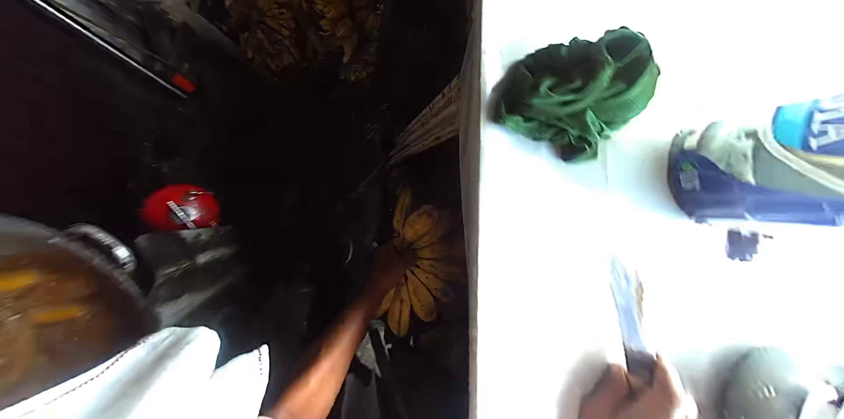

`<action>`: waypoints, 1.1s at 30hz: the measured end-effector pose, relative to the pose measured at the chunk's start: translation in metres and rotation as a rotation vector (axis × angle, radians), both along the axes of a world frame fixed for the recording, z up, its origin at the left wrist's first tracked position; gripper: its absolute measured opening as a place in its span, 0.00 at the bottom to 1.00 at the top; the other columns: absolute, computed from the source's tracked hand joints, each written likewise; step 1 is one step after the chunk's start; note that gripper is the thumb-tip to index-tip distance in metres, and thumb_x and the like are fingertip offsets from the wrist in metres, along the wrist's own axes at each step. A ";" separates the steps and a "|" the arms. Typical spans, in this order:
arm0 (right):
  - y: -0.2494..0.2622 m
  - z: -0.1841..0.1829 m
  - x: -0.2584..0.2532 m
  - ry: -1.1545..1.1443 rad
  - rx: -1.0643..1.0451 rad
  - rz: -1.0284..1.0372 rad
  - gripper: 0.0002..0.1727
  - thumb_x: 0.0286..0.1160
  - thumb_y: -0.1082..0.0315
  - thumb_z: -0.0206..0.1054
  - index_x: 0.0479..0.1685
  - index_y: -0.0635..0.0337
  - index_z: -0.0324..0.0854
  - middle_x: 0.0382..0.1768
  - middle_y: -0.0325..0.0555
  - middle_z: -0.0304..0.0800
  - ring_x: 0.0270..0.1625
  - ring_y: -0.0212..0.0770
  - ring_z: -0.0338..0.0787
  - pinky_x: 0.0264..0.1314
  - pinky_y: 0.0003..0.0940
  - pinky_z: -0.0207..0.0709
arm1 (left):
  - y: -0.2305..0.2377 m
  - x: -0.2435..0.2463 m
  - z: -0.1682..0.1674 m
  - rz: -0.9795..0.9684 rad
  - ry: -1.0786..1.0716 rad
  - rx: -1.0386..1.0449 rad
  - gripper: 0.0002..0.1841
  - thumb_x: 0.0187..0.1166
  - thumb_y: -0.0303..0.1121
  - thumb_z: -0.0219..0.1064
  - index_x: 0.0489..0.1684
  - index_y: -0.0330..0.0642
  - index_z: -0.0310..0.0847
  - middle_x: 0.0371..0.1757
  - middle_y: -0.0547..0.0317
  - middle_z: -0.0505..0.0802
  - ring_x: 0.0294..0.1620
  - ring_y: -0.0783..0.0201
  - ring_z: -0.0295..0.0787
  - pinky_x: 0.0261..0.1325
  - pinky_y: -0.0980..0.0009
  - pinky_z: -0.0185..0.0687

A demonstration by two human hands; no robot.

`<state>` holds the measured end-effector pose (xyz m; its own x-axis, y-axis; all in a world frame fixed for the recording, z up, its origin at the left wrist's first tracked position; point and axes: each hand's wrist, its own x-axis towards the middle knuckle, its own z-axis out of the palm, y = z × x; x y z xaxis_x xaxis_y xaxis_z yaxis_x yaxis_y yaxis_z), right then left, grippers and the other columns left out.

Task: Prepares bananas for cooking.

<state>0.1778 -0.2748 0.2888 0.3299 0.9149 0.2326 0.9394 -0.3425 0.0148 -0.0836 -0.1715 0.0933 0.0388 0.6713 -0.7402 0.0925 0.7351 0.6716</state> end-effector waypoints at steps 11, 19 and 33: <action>-0.030 0.023 0.010 0.534 0.078 0.083 0.30 0.87 0.65 0.54 0.87 0.65 0.63 0.65 0.71 0.84 0.63 0.68 0.88 0.63 0.67 0.79 | -0.162 -0.045 0.219 0.612 -0.040 0.232 0.17 0.76 0.30 0.70 0.59 0.31 0.81 0.50 0.45 0.92 0.51 0.57 0.92 0.55 0.57 0.90; -0.132 0.105 0.040 1.280 0.453 0.021 0.30 0.90 0.62 0.51 0.90 0.56 0.57 0.35 0.42 0.85 0.22 0.33 0.81 0.20 0.28 0.78 | -0.162 0.097 0.287 0.645 -0.390 0.281 0.23 0.85 0.41 0.66 0.72 0.37 0.76 0.63 0.42 0.89 0.63 0.52 0.89 0.66 0.50 0.87; -0.211 0.090 0.068 1.316 0.545 -0.142 0.28 0.92 0.63 0.48 0.88 0.63 0.59 0.31 0.41 0.83 0.19 0.32 0.78 0.18 0.27 0.75 | -0.255 0.170 0.271 -0.271 -0.302 -0.133 0.27 0.91 0.48 0.58 0.75 0.34 0.71 0.63 0.39 0.88 0.61 0.48 0.88 0.63 0.49 0.83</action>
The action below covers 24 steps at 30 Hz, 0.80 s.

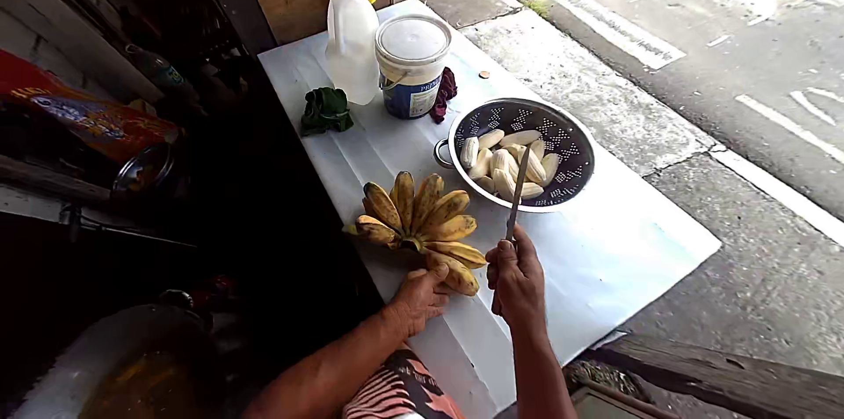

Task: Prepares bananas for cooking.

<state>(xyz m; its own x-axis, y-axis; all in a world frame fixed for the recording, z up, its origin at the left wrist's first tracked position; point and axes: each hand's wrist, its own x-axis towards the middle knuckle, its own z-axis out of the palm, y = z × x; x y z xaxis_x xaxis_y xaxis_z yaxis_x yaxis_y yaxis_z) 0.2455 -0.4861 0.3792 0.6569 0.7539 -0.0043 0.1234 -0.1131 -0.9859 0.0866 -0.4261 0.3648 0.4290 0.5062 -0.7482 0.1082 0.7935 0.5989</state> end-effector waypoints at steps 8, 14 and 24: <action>-0.015 -0.017 -0.028 -0.017 -0.082 0.149 0.27 0.93 0.58 0.48 0.86 0.58 0.66 0.30 0.41 0.86 0.20 0.32 0.79 0.21 0.30 0.77 | 0.102 0.025 0.053 -0.439 0.273 1.072 0.33 0.89 0.32 0.59 0.94 0.45 0.53 0.86 0.43 0.74 0.51 0.53 0.94 0.57 0.53 0.90; -0.006 -0.022 -0.035 -0.456 -0.224 0.171 0.28 0.94 0.55 0.46 0.85 0.58 0.71 0.57 0.58 0.93 0.56 0.55 0.94 0.61 0.58 0.83 | 0.156 0.053 0.058 -0.791 0.379 0.937 0.40 0.77 0.33 0.76 0.89 0.39 0.60 0.62 0.35 0.86 0.43 0.44 0.91 0.41 0.47 0.90; 0.054 -0.024 -0.052 0.050 0.015 0.208 0.25 0.95 0.58 0.44 0.82 0.57 0.71 0.27 0.45 0.81 0.24 0.39 0.80 0.28 0.36 0.79 | 0.127 0.010 0.039 -0.450 0.222 1.069 0.24 0.69 0.37 0.82 0.62 0.38 0.84 0.50 0.42 0.92 0.42 0.51 0.91 0.47 0.50 0.89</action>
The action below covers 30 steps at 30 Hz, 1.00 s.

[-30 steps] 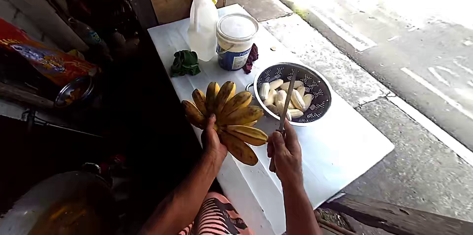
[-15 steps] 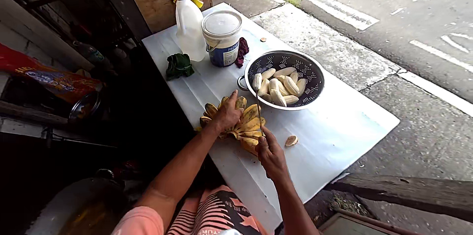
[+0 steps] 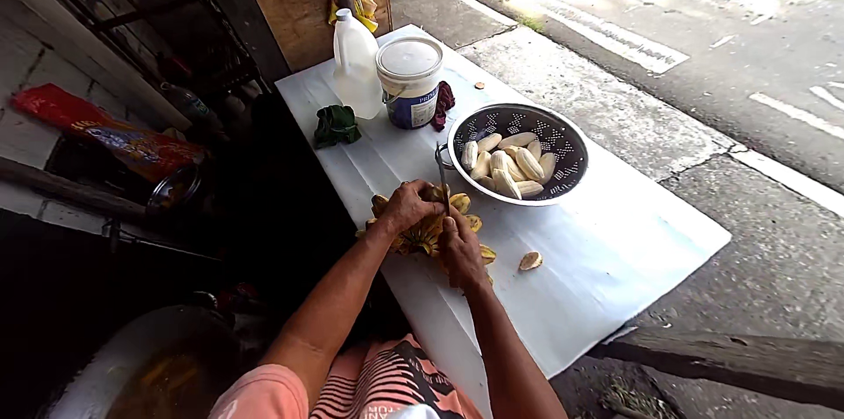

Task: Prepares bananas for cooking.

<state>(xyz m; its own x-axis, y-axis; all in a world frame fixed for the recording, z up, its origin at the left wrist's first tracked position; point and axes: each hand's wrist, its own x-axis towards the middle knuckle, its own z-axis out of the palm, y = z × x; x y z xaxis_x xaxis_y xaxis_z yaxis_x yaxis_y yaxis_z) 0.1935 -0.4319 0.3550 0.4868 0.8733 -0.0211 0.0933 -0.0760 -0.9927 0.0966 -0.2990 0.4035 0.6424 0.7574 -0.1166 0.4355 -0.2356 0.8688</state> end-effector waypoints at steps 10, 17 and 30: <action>0.023 -0.016 -0.037 0.498 0.206 0.037 0.22 0.96 0.51 0.31 0.46 0.51 0.67 0.15 0.32 0.76 0.11 0.29 0.75 0.13 0.25 0.75 | -0.009 -0.034 0.003 0.165 -0.256 -0.156 0.21 0.71 0.31 0.79 0.63 0.36 0.86 0.48 0.43 0.91 0.38 0.57 0.89 0.42 0.59 0.88; 0.025 -0.005 -0.039 0.567 0.135 0.087 0.34 0.93 0.45 0.26 0.23 0.43 0.73 0.11 0.27 0.74 0.13 0.25 0.73 0.18 0.24 0.71 | -0.026 -0.031 0.008 0.048 0.051 0.180 0.31 0.74 0.38 0.76 0.77 0.38 0.75 0.69 0.44 0.88 0.71 0.49 0.84 0.74 0.49 0.77; 0.020 -0.004 -0.036 0.038 0.055 0.215 0.49 0.75 0.71 0.67 0.92 0.59 0.35 0.45 0.43 0.83 0.29 0.30 0.87 0.26 0.28 0.86 | -0.026 -0.063 0.012 0.149 -0.161 0.104 0.16 0.81 0.27 0.65 0.63 0.31 0.86 0.59 0.38 0.93 0.66 0.47 0.88 0.72 0.49 0.78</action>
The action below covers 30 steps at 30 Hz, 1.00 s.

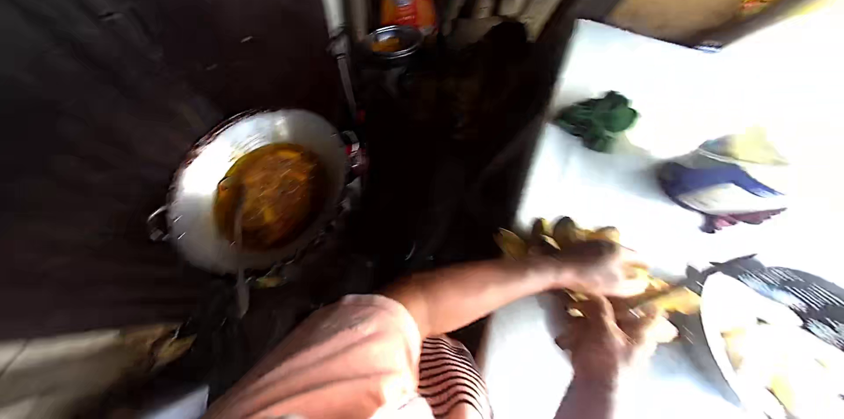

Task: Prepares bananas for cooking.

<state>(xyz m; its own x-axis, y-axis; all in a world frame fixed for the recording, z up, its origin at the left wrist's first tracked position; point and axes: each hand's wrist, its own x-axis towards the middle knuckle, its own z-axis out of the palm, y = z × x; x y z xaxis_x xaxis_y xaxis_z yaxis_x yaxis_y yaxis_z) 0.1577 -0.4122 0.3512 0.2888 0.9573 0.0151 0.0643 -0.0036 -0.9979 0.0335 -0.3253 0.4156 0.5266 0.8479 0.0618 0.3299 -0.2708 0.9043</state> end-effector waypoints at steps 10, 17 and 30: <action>-0.016 0.058 0.059 0.550 0.025 -0.195 0.18 0.87 0.60 0.60 0.68 0.60 0.70 0.36 0.49 0.89 0.21 0.33 0.82 0.19 0.26 0.78 | 0.007 0.025 0.001 0.208 -0.001 -0.168 0.46 0.73 0.21 0.62 0.97 0.46 0.43 0.87 0.36 0.70 0.56 0.45 0.92 0.55 0.46 0.91; -0.029 0.049 0.069 -0.019 -0.071 -0.103 0.26 0.96 0.58 0.43 0.89 0.52 0.59 0.35 0.45 0.87 0.20 0.35 0.80 0.22 0.32 0.78 | 0.040 0.033 -0.007 0.107 0.141 -0.372 0.45 0.73 0.26 0.76 0.93 0.45 0.54 0.68 0.31 0.84 0.39 0.43 0.93 0.40 0.48 0.93; -0.001 0.001 0.020 0.100 -0.025 0.105 0.28 0.95 0.55 0.42 0.88 0.55 0.62 0.20 0.40 0.75 0.15 0.36 0.72 0.16 0.33 0.72 | 0.024 0.028 -0.025 0.179 -0.080 -0.296 0.31 0.67 0.28 0.83 0.73 0.43 0.78 0.60 0.43 0.90 0.35 0.55 0.91 0.37 0.58 0.91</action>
